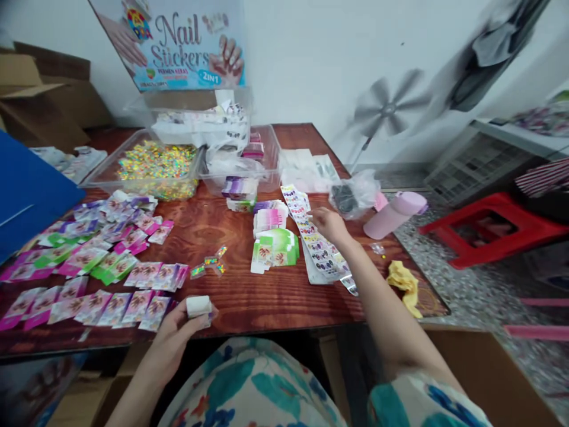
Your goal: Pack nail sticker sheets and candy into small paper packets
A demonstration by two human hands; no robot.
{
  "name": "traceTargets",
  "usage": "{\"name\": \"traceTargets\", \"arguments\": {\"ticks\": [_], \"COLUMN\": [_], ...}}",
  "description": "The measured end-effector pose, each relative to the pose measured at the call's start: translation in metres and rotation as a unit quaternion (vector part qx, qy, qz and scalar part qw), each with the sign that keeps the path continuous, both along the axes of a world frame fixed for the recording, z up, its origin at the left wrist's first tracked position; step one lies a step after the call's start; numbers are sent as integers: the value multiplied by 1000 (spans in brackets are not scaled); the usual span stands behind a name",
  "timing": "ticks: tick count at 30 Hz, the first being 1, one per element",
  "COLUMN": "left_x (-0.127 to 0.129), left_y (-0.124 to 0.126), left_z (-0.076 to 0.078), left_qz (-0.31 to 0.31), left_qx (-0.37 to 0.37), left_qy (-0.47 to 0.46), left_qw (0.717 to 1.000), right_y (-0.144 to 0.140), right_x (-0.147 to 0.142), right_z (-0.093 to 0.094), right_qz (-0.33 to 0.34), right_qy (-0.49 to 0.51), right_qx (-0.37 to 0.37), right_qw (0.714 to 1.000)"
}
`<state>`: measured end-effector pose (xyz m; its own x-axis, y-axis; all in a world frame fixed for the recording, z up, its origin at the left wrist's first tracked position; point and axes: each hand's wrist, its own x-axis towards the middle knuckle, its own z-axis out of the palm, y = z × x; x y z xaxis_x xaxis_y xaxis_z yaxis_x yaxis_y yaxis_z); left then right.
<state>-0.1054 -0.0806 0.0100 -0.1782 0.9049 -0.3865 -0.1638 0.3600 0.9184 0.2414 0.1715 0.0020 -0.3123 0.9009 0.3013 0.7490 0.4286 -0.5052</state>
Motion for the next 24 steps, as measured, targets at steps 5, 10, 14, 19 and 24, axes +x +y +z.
{"name": "traceTargets", "arguments": {"ticks": [5,10,14,19,24], "left_x": [9,19,26,38,50], "left_y": [11,22,29,35,42], "left_z": [16,22,18,10,12], "left_qz": [59,102,68,53,23], "left_qx": [11,-10,-74,-62,-5], "left_qy": [-107,-109,-105,-62,23], "left_qw": [992,989,989,995,999], "right_y": [26,41,52,56,37], "right_x": [13,13,16,7,4], "right_z": [-15,-28,-27,-25,-15], "right_qz": [68,98,111,96,44], "right_qy": [-60,-105,-93,-58,15], "right_qx": [-39,-81,-77,-59,-17], "right_qw": [995,986,986,992,999]}}
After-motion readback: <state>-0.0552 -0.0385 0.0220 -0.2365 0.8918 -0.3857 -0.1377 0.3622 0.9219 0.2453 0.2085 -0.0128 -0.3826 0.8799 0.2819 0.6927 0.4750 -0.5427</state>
